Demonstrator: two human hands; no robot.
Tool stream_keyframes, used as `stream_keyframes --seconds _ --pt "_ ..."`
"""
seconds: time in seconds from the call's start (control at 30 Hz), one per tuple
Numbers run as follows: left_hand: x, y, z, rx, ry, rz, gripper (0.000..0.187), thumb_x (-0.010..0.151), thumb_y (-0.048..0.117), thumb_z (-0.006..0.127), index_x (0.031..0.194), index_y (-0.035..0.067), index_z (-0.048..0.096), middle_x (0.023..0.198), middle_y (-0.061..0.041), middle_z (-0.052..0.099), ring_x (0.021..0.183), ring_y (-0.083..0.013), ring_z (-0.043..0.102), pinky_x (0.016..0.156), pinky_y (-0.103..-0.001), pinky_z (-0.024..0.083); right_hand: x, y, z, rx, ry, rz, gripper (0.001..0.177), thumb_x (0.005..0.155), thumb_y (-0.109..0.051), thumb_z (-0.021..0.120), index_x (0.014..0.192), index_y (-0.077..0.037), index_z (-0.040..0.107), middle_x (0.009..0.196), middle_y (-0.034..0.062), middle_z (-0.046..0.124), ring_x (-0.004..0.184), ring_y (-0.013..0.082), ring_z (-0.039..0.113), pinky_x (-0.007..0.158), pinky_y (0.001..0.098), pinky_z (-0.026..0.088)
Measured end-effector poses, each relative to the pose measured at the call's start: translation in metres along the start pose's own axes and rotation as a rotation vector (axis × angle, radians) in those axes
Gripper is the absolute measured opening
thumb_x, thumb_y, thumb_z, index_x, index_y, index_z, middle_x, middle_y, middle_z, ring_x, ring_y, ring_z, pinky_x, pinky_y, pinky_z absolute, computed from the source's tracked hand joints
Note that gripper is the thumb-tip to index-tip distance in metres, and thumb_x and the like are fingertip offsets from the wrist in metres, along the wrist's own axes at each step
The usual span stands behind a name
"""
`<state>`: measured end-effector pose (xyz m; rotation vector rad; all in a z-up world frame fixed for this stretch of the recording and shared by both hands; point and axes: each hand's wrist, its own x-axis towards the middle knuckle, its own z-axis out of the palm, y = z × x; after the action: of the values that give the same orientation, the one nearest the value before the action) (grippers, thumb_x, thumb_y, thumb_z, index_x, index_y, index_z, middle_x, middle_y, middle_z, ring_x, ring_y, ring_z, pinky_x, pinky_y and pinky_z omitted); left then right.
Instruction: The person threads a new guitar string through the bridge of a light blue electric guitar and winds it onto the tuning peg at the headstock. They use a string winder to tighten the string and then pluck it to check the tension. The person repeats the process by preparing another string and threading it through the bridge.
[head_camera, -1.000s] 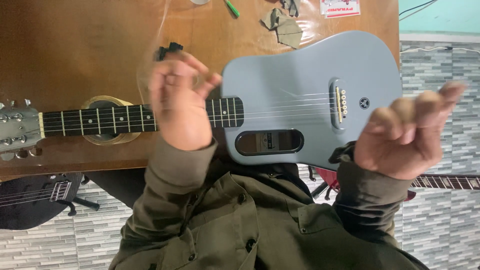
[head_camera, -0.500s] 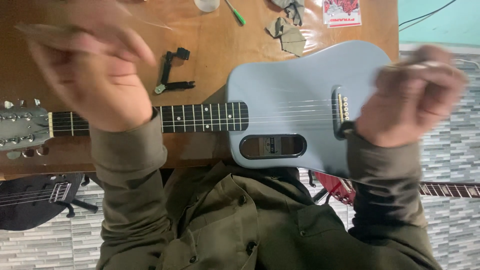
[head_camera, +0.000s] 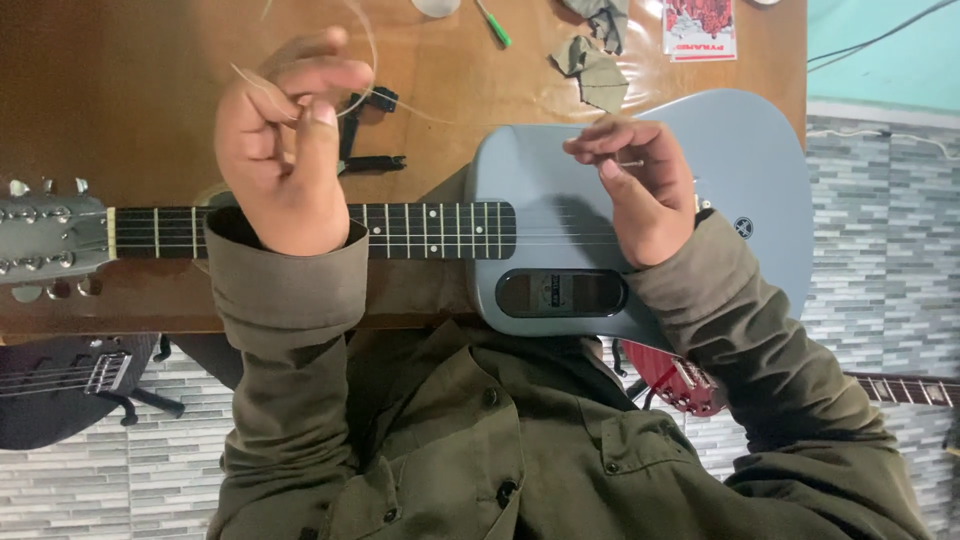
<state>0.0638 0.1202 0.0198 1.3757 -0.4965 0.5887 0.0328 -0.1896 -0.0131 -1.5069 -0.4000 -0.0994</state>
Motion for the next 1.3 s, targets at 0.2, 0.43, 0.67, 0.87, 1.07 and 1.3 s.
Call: stream_keyframes --seconds 0.2,0.43,0.67,0.87,1.07,1.3 --pt "0.026 0.017 0.008 -0.234 0.289 0.019 0.016 0.107 0.006 0.041 0.093 0.012 0.036 0.063 -0.008 0.03 0.083 -0.0318 0.065 0.08 -0.04 0.052 0.021 -0.032 0.006 -0.109 -0.179 -0.126 0.023 0.111 -0.026 0.049 0.118 -0.004 0.052 0.116 0.0155 0.058 0.118 0.0308 0.06 0.108 0.0453 0.057" --pt "0.051 0.017 0.001 0.125 -0.024 0.308 0.047 0.111 0.033 0.053 0.076 0.002 0.056 0.065 -0.011 0.052 0.055 -0.0206 0.05 0.058 -0.036 0.043 0.082 -0.055 0.024 -0.416 -0.5 -0.274 0.007 0.109 0.0 0.053 0.113 0.005 0.056 0.104 0.0168 0.062 0.098 0.0285 0.065 0.096 0.0413 0.057" --pt "0.04 -0.005 -0.002 0.488 -0.557 0.184 0.032 0.109 0.037 0.056 0.121 0.009 0.065 0.122 -0.007 0.061 0.107 -0.0294 0.048 0.097 -0.044 0.035 0.139 -0.06 0.05 -0.565 -0.844 -0.339 0.026 0.095 0.02 0.049 0.103 0.0 0.063 0.102 0.0148 0.064 0.094 0.0312 0.064 0.085 0.0406 0.053" --pt "0.034 -0.022 -0.016 0.405 -0.438 -0.049 0.014 0.108 0.018 0.064 0.11 0.006 0.057 0.086 -0.006 0.058 0.085 -0.0222 0.049 0.076 -0.035 0.042 0.175 -0.044 0.069 -0.528 -0.922 -0.587 0.016 0.097 0.018 0.054 0.101 0.005 0.062 0.105 0.0206 0.055 0.097 0.0365 0.059 0.084 0.0441 0.051" --pt "0.03 -0.023 -0.027 0.449 -0.338 -0.119 0.015 0.108 0.011 0.057 0.095 0.005 0.055 0.081 -0.004 0.058 0.07 -0.0171 0.052 0.064 -0.031 0.044 0.242 0.073 0.041 -0.798 -0.66 -0.098 0.017 0.104 -0.001 0.048 0.102 -0.011 0.062 0.096 0.0048 0.063 0.085 0.0206 0.061 0.077 0.0356 0.051" --pt "0.027 -0.027 -0.03 0.452 -0.255 -0.132 0.014 0.105 0.013 0.062 0.096 0.005 0.056 0.091 -0.006 0.061 0.073 -0.0174 0.052 0.07 -0.031 0.047 0.312 0.217 0.028 -1.414 -0.735 -0.07 0.031 0.095 -0.031 0.065 0.122 -0.029 0.079 0.119 0.0022 0.066 0.109 0.0315 0.06 0.087 0.0503 0.046"
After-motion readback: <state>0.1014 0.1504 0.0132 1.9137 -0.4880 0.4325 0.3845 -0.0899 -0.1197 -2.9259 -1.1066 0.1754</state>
